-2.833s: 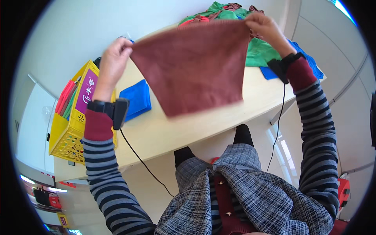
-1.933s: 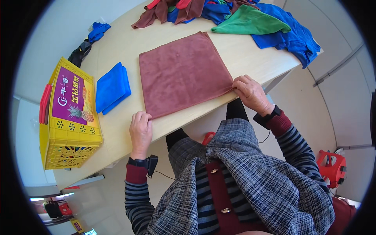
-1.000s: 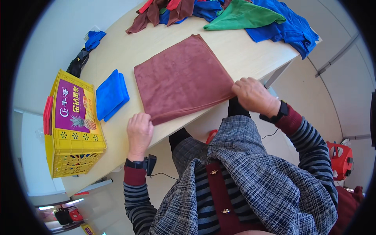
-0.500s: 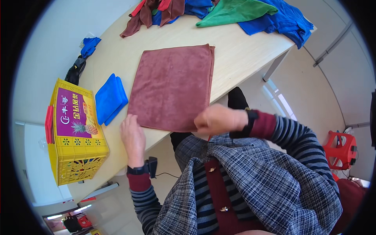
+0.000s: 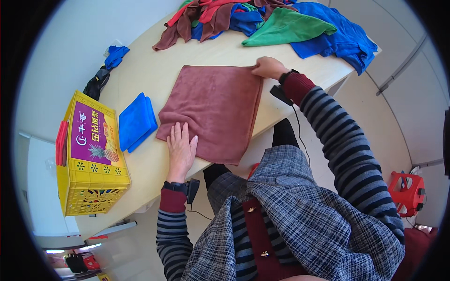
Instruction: Folding various pieces of colorful cloth on a white table.
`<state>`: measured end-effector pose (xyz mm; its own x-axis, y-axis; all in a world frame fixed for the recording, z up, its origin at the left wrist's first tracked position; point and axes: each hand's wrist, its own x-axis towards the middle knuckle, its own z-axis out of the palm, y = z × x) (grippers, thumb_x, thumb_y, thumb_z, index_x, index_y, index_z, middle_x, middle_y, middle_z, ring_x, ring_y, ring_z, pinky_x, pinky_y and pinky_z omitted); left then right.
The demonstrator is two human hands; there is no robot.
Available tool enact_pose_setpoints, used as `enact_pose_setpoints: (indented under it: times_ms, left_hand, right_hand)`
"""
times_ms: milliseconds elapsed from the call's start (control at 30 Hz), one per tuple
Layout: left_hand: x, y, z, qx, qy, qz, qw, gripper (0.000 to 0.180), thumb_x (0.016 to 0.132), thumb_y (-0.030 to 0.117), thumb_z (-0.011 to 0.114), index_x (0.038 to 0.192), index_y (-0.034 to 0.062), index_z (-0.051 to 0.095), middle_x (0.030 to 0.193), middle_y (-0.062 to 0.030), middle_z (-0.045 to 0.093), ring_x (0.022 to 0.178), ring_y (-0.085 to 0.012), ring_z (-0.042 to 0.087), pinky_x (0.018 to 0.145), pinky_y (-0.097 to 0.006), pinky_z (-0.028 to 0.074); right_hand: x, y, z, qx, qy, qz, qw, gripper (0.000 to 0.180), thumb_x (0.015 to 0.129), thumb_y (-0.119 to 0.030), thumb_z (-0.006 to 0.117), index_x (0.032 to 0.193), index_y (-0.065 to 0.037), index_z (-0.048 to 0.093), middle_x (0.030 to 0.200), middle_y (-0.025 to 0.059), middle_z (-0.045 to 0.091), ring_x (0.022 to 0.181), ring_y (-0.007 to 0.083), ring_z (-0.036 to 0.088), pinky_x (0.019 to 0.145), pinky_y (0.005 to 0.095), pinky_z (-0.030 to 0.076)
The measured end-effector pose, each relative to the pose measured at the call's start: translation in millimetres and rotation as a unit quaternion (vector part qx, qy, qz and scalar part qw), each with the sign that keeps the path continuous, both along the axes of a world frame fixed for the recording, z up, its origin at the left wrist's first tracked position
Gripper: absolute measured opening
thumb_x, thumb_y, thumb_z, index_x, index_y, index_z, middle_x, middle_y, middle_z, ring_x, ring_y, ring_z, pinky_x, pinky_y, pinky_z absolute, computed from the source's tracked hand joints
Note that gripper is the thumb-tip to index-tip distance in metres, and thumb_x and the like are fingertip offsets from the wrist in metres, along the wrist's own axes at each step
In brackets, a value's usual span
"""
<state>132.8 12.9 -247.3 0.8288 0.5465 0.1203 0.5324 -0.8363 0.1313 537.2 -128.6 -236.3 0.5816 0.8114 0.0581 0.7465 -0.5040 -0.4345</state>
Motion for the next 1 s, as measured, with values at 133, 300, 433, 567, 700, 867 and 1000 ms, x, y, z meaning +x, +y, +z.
enact_pose_setpoints:
  times_ms: [133,300,433,567,700,867,1000]
  left_hand:
    - [19,29,-1,0.010,0.020,-0.050,0.999,0.061,0.104,0.041,0.045,0.154,0.0052,0.038,0.161,-0.0208,0.032,0.151,-0.0378,0.024,0.122,-0.053,0.019]
    - [40,66,5,0.021,0.067,-0.070,0.995,0.059,0.104,0.038,0.048,0.155,0.0096,0.037,0.162,-0.0167,0.032,0.151,-0.0343,0.027,0.121,-0.053,0.022]
    - [58,91,10,0.068,0.090,-0.069,0.991,0.056,0.103,0.035,0.051,0.152,0.0111,0.041,0.160,-0.0148,0.036,0.149,-0.0336,0.031,0.119,-0.053,0.025]
    - [88,81,29,0.137,0.071,-0.095,0.983,0.043,0.098,0.027,0.058,0.137,0.0084,0.055,0.144,-0.0146,0.052,0.137,-0.0350,0.044,0.113,-0.051,0.033]
    - [150,-1,45,0.048,-0.107,-0.249,0.961,0.018,0.086,0.015,0.070,0.099,0.0030,0.071,0.101,-0.0133,0.069,0.099,-0.0350,0.064,0.089,-0.045,0.050]
    - [220,-114,27,-0.059,-0.199,-0.334,0.920,0.016,0.085,0.019,0.072,0.089,0.0041,0.070,0.097,-0.0138,0.067,0.097,-0.0307,0.065,0.083,-0.042,0.053]
    - [248,-125,10,-0.092,-0.195,-0.293,0.931,0.012,0.083,0.016,0.072,0.085,0.0045,0.070,0.093,-0.0130,0.068,0.089,-0.0308,0.067,0.079,-0.043,0.054]
  right_hand:
    - [11,-36,-6,0.034,0.046,-0.026,0.998,0.028,0.081,-0.027,0.064,0.089,-0.002,0.074,0.092,0.0220,0.073,0.091,0.0390,0.069,0.084,0.0435,0.054]
    - [-5,-90,-12,0.052,0.128,-0.088,0.987,0.025,0.081,-0.025,0.065,0.088,-0.003,0.074,0.084,0.0159,0.073,0.081,0.0316,0.070,0.076,0.0403,0.055]
    - [-23,-128,-8,0.076,0.216,-0.106,0.968,0.021,0.082,-0.023,0.066,0.087,-0.004,0.072,0.077,0.0101,0.071,0.071,0.0232,0.068,0.068,0.0361,0.055]
    - [-41,-141,0,0.087,0.287,-0.110,0.948,0.017,0.083,-0.021,0.066,0.086,-0.004,0.071,0.073,0.0057,0.069,0.066,0.0173,0.066,0.063,0.0332,0.054]
    - [-51,-144,12,0.064,0.323,-0.124,0.936,0.017,0.085,-0.019,0.064,0.088,-0.004,0.070,0.072,0.0053,0.069,0.065,0.0168,0.065,0.062,0.0331,0.054]
    - [-65,-140,1,0.086,0.255,-0.110,0.957,0.020,0.088,-0.022,0.065,0.095,-0.004,0.070,0.072,0.0060,0.068,0.064,0.0169,0.065,0.059,0.0322,0.053]
    - [-70,-140,-20,0.146,0.132,-0.101,0.975,0.020,0.088,-0.021,0.064,0.098,-0.005,0.070,0.076,0.0106,0.069,0.070,0.0240,0.067,0.064,0.0360,0.054]
